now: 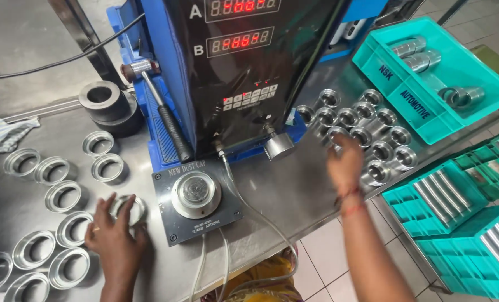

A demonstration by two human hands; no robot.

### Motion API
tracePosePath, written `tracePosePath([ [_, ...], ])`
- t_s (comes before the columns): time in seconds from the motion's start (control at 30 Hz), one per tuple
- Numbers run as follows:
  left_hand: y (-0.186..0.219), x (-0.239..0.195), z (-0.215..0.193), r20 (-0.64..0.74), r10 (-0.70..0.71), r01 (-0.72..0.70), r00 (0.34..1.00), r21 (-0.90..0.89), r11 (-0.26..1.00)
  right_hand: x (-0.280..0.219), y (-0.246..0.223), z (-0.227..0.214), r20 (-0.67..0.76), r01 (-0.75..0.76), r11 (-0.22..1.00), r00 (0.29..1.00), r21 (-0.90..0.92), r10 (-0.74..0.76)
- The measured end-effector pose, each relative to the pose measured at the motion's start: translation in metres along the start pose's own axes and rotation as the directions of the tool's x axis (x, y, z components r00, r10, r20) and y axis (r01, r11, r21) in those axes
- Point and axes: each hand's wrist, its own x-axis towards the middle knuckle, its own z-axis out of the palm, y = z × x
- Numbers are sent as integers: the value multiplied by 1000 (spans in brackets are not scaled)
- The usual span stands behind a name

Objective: Inspecting metal dust caps using a measurement machine and sorting them into bins.

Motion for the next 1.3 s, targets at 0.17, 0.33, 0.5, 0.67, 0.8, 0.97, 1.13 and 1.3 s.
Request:
tracePosePath([
  [0.17,15,6,-9,-107,7,-8,994,-16,1000,61,73,9,47,66,880,998,-470,-49],
  [0.33,23,0,-8,-65,-12,6,998,-86,996,42,78,17,34,-21,813,998,-582,50],
  [0.5,22,-1,1,-50,5,-10,999,-112,994,-6,63,3,122,150,844,987,-514,-102],
  [0.67,29,8,-6,-52,24,-31,998,-144,989,-44,-4,-26,183,266,942,956,-206,-230],
  [0.8,31,7,-15,-66,28,-38,997,-159,986,-87,-55,-29,208,69,936,978,-345,4],
  [0.97,32,9,-17,-79,21,-35,997,-186,982,-107,-58,-18,187,10,928,980,-373,65],
  [1.13,36,7,-19,-132,74,-100,988,-201,974,-101,-45,4,267,-84,970,953,-228,145],
  [1.3,39,4,-22,-108,46,-70,993,-231,970,-93,-91,41,179,-196,881,975,431,129],
])
